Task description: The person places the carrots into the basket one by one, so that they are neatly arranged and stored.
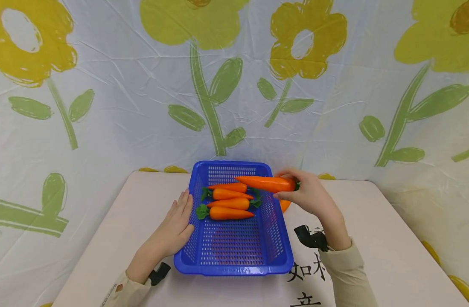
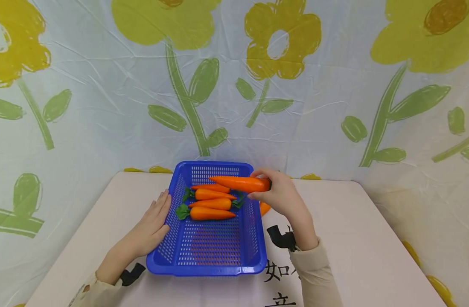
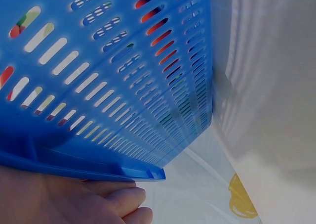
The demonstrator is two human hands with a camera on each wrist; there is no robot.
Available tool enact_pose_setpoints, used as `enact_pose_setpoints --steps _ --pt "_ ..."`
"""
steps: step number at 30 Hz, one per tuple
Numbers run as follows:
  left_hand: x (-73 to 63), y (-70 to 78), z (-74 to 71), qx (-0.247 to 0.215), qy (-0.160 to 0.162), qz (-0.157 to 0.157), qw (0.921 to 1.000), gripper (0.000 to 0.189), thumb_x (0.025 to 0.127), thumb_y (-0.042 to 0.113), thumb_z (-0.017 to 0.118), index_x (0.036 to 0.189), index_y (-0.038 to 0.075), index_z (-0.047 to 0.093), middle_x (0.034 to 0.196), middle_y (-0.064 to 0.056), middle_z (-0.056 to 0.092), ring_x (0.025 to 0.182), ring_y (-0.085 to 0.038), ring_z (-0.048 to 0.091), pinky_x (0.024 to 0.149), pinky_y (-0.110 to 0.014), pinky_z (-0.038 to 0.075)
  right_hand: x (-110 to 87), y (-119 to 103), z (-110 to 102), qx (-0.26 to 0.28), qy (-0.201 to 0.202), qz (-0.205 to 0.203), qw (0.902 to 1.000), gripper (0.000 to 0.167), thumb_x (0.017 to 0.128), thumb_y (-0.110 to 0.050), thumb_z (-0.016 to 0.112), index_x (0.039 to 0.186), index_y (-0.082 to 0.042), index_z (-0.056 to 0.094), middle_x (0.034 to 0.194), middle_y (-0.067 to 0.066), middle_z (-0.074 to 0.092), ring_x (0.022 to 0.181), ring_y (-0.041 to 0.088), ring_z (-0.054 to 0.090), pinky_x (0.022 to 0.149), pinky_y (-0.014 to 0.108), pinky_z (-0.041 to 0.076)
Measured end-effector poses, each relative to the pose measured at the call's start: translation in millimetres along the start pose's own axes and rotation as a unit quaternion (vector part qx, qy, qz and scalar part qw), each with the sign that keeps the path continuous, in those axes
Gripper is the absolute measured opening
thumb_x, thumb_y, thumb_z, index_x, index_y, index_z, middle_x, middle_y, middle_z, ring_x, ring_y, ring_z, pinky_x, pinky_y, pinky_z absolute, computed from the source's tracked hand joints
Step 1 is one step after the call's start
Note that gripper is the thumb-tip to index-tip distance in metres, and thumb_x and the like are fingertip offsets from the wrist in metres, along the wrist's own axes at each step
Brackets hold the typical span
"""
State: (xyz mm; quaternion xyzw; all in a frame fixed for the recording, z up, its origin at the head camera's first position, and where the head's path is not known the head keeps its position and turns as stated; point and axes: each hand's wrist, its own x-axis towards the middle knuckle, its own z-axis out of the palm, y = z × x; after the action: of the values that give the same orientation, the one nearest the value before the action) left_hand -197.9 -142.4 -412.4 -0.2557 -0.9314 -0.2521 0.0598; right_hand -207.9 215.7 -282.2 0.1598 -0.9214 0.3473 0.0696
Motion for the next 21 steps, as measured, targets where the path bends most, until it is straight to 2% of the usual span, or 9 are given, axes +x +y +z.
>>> enact_pose_setpoints --steps 5,9,16,21 --pt "-0.9 1.8 0.0 -0.003 0.007 0.005 1.0000 0.070 0.094 0.009 0.046 0.152 -0.013 0.014 0.162 -0.027 0.005 0.150 -0.040 0.006 0.117 -0.060 0.011 14.2 -11.6 4.9 -0.013 -0.044 0.008 0.9989 0.039 0.079 -0.016 0.082 0.115 -0.011 0.067 0.095 0.008 0.069 0.075 0.021 0.060 0.067 0.035 0.050" --pt "-0.7 2.4 -0.1 -0.004 0.008 0.005 0.9999 0.070 0.094 0.009 0.046 0.152 -0.013 0.014 0.162 -0.027 0.006 0.150 -0.040 0.007 0.117 -0.060 0.011 25.0 -17.4 13.7 -0.041 -0.062 -0.004 0.9972 0.037 0.077 -0.015 0.084 0.109 -0.009 0.068 0.087 0.008 0.064 0.071 0.021 0.055 0.063 0.033 0.046" --pt "-0.6 2.1 -0.4 -0.004 0.010 0.006 0.9999 0.070 0.094 0.009 0.046 0.152 -0.014 0.014 0.162 -0.027 0.005 0.150 -0.041 0.007 0.117 -0.060 0.011 38.7 -25.6 42.1 -0.063 -0.113 0.013 0.9915 0.038 0.074 -0.015 0.086 0.108 -0.009 0.070 0.078 0.004 0.060 0.068 0.019 0.053 0.062 0.030 0.046" --pt "-0.7 1.1 0.1 -0.002 0.015 0.010 0.9998 0.070 0.093 0.009 0.046 0.152 -0.014 0.015 0.162 -0.027 0.005 0.149 -0.041 0.008 0.117 -0.061 0.012 45.8 -26.4 63.5 -0.080 -0.149 0.033 0.9850 0.039 0.072 -0.014 0.087 0.107 -0.009 0.070 0.080 0.003 0.060 0.074 0.020 0.053 0.066 0.032 0.046"
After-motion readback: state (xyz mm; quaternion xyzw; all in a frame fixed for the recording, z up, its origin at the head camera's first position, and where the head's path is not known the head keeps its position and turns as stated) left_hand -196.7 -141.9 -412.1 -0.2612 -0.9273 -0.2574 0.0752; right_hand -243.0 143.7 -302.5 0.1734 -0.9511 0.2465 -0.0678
